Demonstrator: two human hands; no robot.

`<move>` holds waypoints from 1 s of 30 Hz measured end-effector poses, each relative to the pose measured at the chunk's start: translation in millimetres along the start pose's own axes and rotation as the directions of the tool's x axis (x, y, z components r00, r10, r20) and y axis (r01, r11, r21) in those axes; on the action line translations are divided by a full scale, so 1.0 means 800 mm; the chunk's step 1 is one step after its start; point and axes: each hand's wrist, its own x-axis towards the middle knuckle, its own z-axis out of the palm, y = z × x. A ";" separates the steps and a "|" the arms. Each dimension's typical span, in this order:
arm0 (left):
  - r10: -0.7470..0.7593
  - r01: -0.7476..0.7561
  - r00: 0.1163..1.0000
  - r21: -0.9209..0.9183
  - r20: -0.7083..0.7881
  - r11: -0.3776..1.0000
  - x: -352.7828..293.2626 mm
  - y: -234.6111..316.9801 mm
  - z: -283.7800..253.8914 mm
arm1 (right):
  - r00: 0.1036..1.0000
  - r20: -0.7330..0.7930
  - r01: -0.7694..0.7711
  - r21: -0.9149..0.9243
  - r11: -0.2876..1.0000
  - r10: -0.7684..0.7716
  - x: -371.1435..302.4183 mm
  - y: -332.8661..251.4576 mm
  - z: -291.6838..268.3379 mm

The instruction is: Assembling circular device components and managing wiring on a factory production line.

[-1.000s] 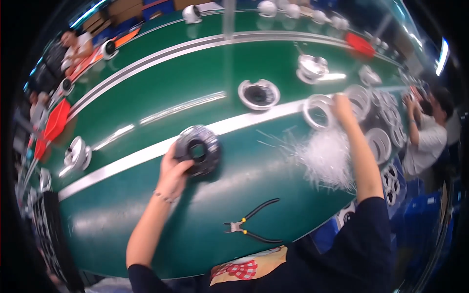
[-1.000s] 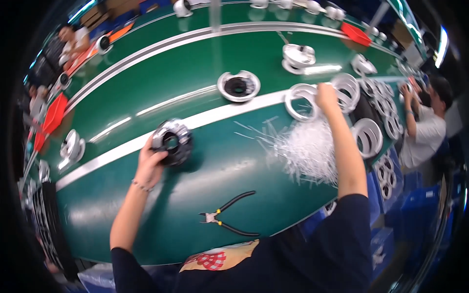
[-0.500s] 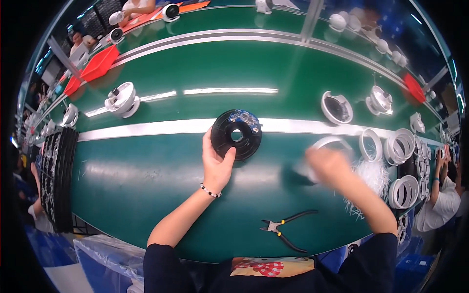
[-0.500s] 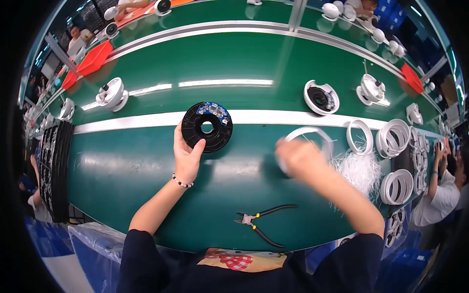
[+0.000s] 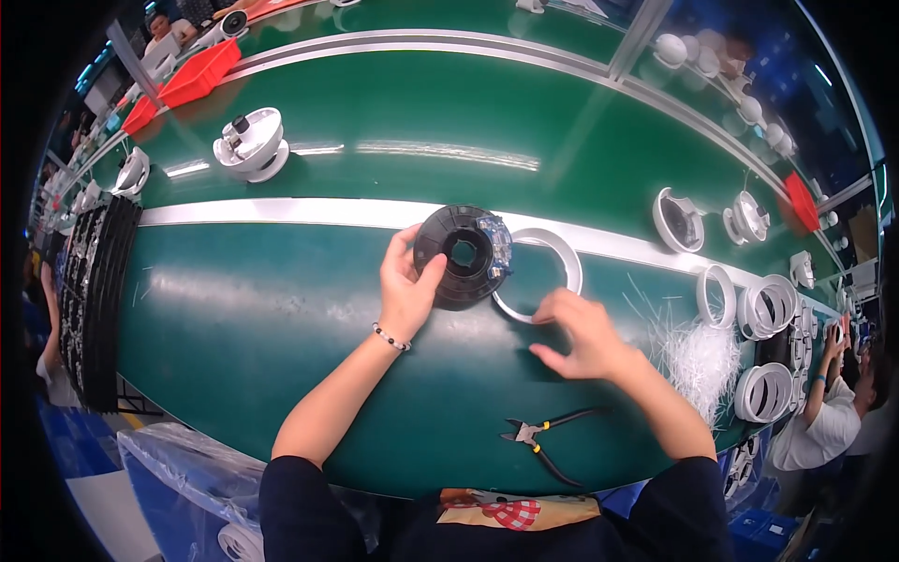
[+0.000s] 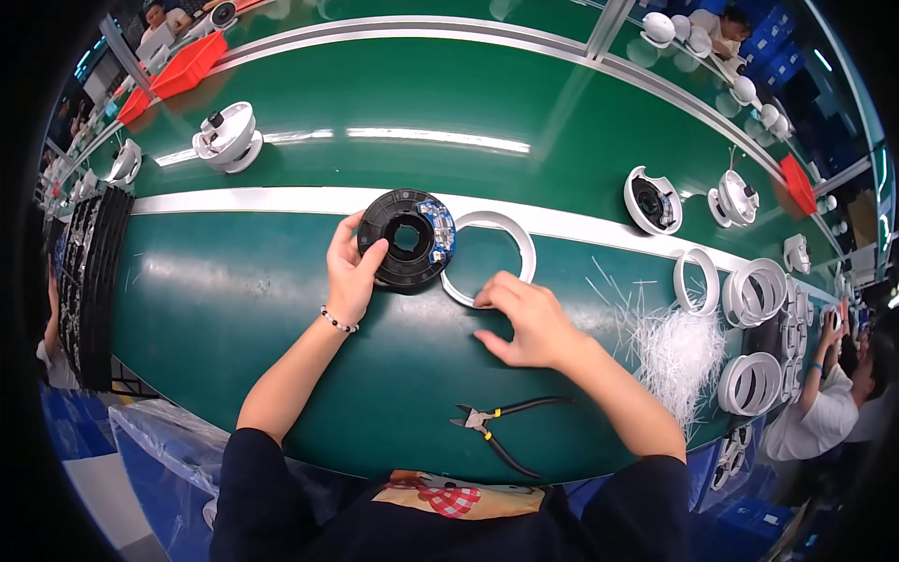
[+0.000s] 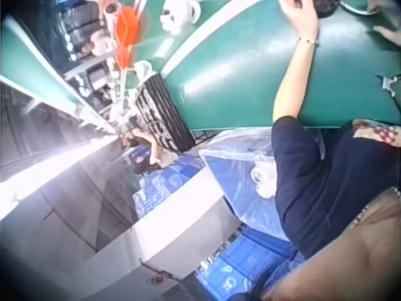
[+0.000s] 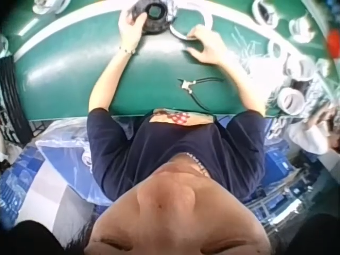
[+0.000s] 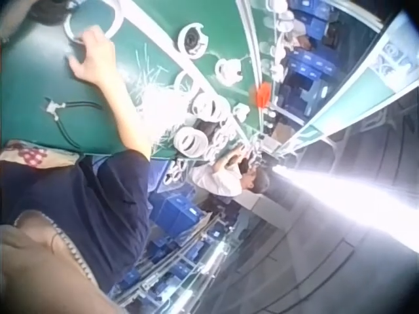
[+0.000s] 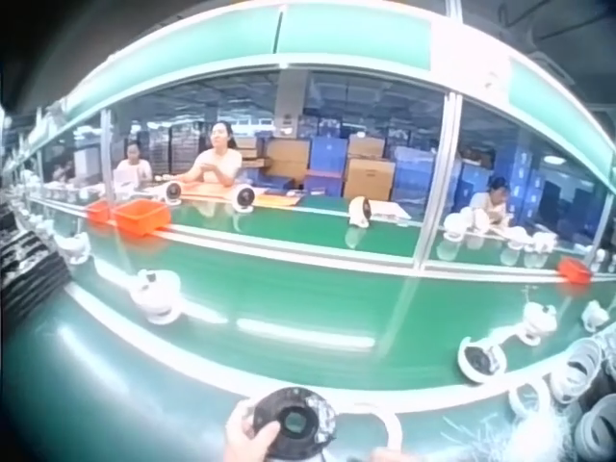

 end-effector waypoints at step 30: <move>0.076 -0.076 0.993 -0.005 0.087 0.997 -0.018 -0.002 -0.017 | 0.879 -0.022 -0.239 0.843 0.481 0.476 0.079 -0.024 0.069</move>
